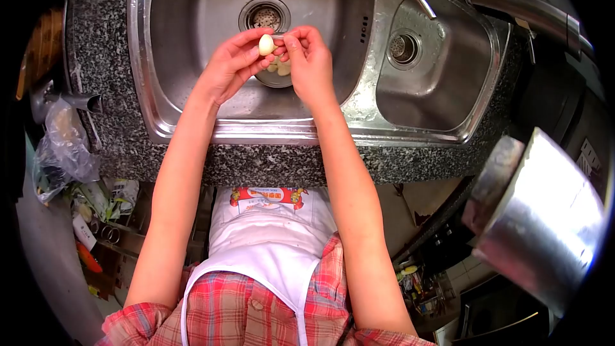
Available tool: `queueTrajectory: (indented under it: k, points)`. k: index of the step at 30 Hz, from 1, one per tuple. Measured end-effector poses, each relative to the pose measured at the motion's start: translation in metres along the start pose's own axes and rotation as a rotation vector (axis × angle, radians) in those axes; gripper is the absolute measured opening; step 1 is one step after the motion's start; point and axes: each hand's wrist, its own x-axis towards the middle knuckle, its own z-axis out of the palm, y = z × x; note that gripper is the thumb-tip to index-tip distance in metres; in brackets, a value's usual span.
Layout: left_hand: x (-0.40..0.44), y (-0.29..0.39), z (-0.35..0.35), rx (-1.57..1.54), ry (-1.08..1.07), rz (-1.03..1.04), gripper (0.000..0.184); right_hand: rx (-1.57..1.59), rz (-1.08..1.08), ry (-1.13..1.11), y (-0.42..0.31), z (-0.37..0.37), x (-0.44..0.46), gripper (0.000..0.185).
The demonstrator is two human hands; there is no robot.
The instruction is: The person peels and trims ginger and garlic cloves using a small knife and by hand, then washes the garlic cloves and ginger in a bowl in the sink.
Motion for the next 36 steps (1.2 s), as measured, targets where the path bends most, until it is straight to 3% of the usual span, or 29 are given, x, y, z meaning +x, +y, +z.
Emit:
queueTrajectory:
  k: [8, 11, 13, 18, 22, 24, 30, 36]
  points:
    - [0.004, -0.005, -0.008, -0.106, -0.010, 0.005, 0.035, -0.008, 0.030, -0.041, -0.010, 0.003, -0.001, 0.017]
    - [0.006, -0.009, -0.003, 0.068, 0.083, 0.071, 0.033, -0.180, 0.016, -0.057, -0.001, 0.000, 0.002, 0.018]
    - [0.008, -0.011, -0.003, 0.441, 0.124, 0.061, 0.035, -0.308, -0.006, -0.046, 0.005, -0.003, 0.004, 0.019]
    - [0.011, -0.016, 0.003, 0.460, 0.188, 0.084, 0.034, -0.439, 0.010, 0.051, 0.006, 0.002, 0.005, 0.018]
    - [0.011, -0.016, 0.002, 0.299, 0.248, 0.129, 0.034, -0.321, 0.040, 0.093, 0.011, 0.003, 0.006, 0.018]
    - [0.011, -0.016, -0.002, 0.358, 0.270, 0.118, 0.034, -0.046, 0.133, 0.050, 0.011, 0.000, 0.009, 0.017]
    - [0.012, -0.020, -0.005, 0.557, 0.288, 0.047, 0.028, -0.161, 0.290, -0.070, 0.013, -0.003, 0.010, 0.017]
    - [0.020, -0.030, -0.012, 0.708, 0.279, 0.002, 0.025, -0.095, 0.402, -0.012, 0.017, -0.007, 0.014, 0.015]
